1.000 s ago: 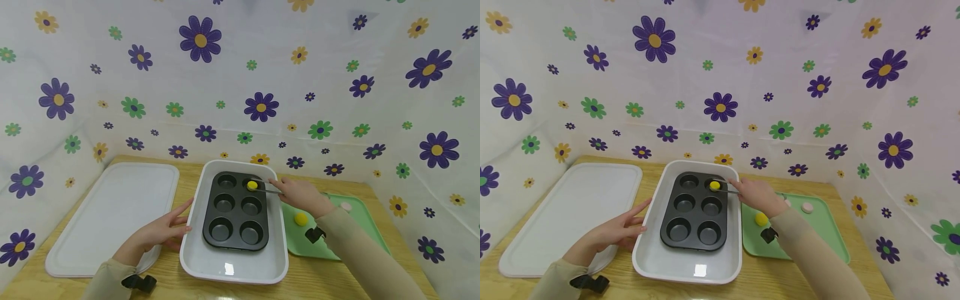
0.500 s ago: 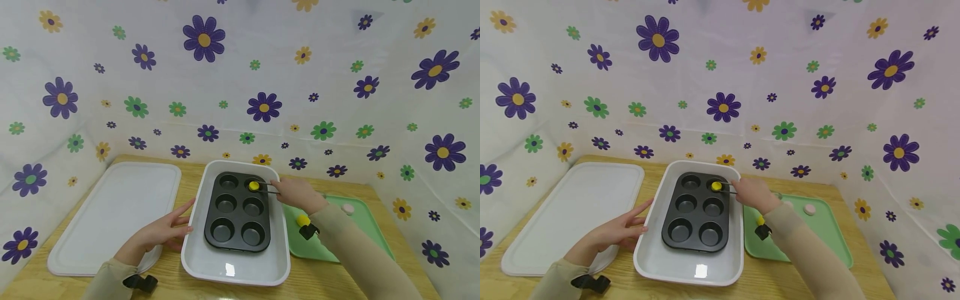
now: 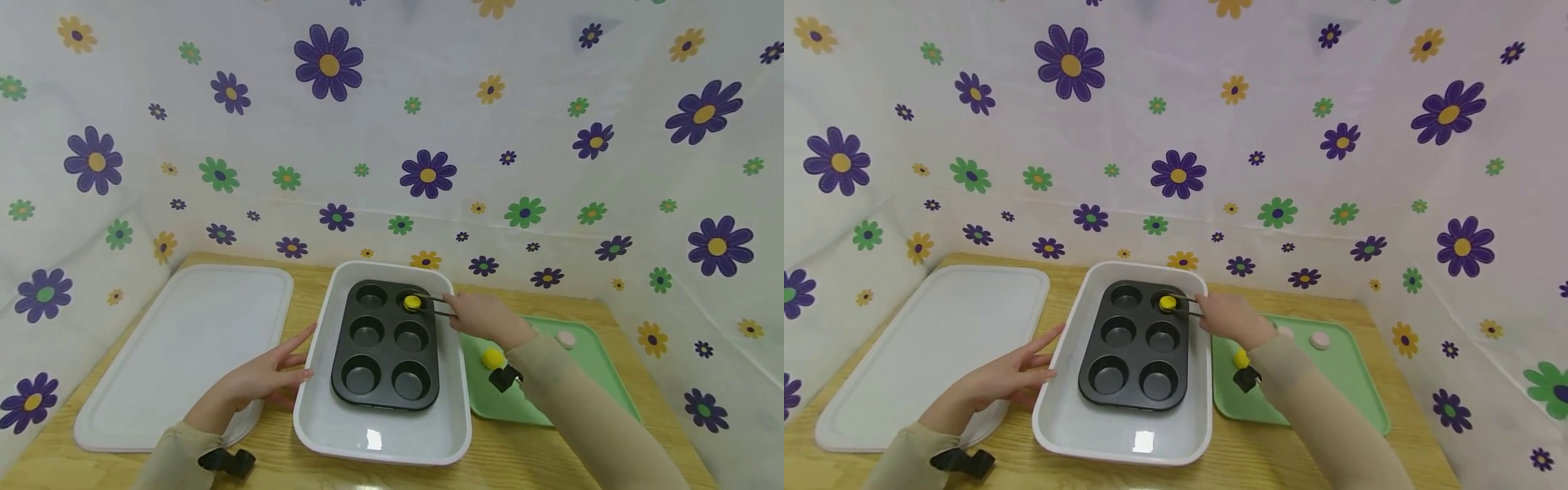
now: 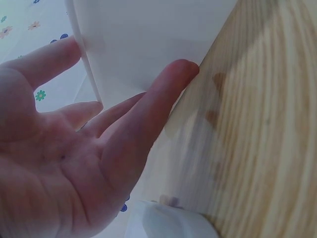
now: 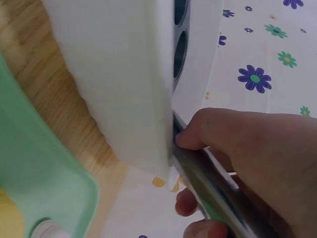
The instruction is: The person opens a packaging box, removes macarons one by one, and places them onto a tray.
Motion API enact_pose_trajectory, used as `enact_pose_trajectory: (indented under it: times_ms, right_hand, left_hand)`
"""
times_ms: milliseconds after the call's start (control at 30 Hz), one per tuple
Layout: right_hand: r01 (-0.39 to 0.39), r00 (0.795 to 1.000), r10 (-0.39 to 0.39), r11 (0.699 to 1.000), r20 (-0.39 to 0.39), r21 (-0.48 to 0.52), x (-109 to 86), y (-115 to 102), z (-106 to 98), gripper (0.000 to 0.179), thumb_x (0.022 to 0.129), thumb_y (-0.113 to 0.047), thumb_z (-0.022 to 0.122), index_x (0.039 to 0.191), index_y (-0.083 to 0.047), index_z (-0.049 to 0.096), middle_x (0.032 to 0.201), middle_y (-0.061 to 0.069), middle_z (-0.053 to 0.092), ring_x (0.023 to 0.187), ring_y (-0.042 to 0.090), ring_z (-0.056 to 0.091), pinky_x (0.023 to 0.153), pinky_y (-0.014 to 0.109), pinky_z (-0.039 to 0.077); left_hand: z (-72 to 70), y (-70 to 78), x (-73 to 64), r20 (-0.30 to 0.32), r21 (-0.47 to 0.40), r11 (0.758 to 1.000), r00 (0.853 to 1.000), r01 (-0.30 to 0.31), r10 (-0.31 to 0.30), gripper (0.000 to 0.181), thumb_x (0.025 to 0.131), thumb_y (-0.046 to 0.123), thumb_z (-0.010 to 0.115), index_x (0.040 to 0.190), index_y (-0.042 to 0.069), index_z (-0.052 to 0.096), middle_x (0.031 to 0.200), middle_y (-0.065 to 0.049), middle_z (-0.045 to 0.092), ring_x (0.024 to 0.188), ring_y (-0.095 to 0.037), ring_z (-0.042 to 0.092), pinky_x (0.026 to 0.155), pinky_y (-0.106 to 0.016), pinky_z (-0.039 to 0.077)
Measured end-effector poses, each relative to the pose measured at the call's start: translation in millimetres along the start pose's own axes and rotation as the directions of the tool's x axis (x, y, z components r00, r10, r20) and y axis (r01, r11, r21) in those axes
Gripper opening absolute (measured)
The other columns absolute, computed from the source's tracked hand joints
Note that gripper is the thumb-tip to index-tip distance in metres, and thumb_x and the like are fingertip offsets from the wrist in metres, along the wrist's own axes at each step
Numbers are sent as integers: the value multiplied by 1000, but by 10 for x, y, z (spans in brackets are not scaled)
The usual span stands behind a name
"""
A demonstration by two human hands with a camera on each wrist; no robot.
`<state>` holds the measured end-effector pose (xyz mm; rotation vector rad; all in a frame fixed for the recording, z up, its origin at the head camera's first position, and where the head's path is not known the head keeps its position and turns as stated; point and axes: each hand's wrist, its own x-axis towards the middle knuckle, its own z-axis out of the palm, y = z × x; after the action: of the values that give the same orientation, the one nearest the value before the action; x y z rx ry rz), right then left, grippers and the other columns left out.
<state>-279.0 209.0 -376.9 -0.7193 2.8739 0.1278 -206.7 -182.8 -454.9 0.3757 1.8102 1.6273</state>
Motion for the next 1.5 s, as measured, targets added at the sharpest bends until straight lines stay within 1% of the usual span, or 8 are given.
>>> enact_pose_trajectory:
  times_ms: [200,333,433,633,800,967,1200,1500]
  right_hand:
    - [-8,996,2,997,90,72,91,61,-29,22,93,-18,63,112,-6,60,76,2,56,66,17,52,60,30,45]
    - [2,993,-9,998,116,60,114,96,-41,42,93,-20,64,133,-6,57,74,1,55,65,16,51,58,29,42]
    - [24,993,-26,1000,115,21,107,110,-38,48,95,-23,63,140,-10,53,72,2,55,63,16,50,55,29,39]
    - [70,997,-67,996,40,-59,83,99,-58,31,96,-29,65,122,-11,61,82,3,67,66,16,57,66,37,56]
    - [77,997,-77,996,6,-54,63,98,-71,19,95,-27,66,107,-12,62,85,2,67,69,16,59,71,39,59]
    - [72,997,-73,997,-1,-27,14,143,9,29,97,-27,64,122,-12,60,88,4,69,69,15,60,72,38,60]
    - [89,992,-88,996,-86,6,-145,185,94,45,100,-28,60,141,-14,51,68,-2,57,55,12,48,52,27,45]
    - [126,947,-129,992,-294,-28,-520,188,132,54,97,-29,63,148,-17,46,72,4,62,52,10,45,51,26,48]
  left_hand:
    - [20,-22,13,-4,0,1000,1000,4,-4,85,101,22,59,160,33,-2,158,-32,22,110,-37,67,79,-52,60]
    - [39,-29,27,-1,10,1000,1000,3,-3,85,100,23,59,160,32,-1,158,-32,23,108,-36,68,78,-52,60]
    - [48,-20,27,7,8,1000,1000,1,-1,85,101,22,58,160,33,-2,158,-32,22,108,-36,68,79,-52,60]
    - [54,17,29,15,10,1000,1000,-3,3,85,101,22,58,160,32,-3,159,-31,21,111,-36,66,80,-51,60]
    - [63,26,42,23,10,1000,1000,-6,6,85,101,22,58,160,32,-3,159,-31,20,112,-37,66,80,-51,60]
    - [60,25,46,16,17,1000,1000,1,-1,85,101,22,58,160,32,-3,159,-32,20,110,-36,67,79,-51,60]
    - [40,-2,41,5,20,1000,1000,9,-10,85,101,24,58,160,34,-3,159,-32,22,108,-36,68,78,-51,60]
    - [-6,-35,21,-9,24,1000,1000,19,-19,85,101,24,58,159,35,-3,159,-31,20,108,-35,68,79,-51,60]
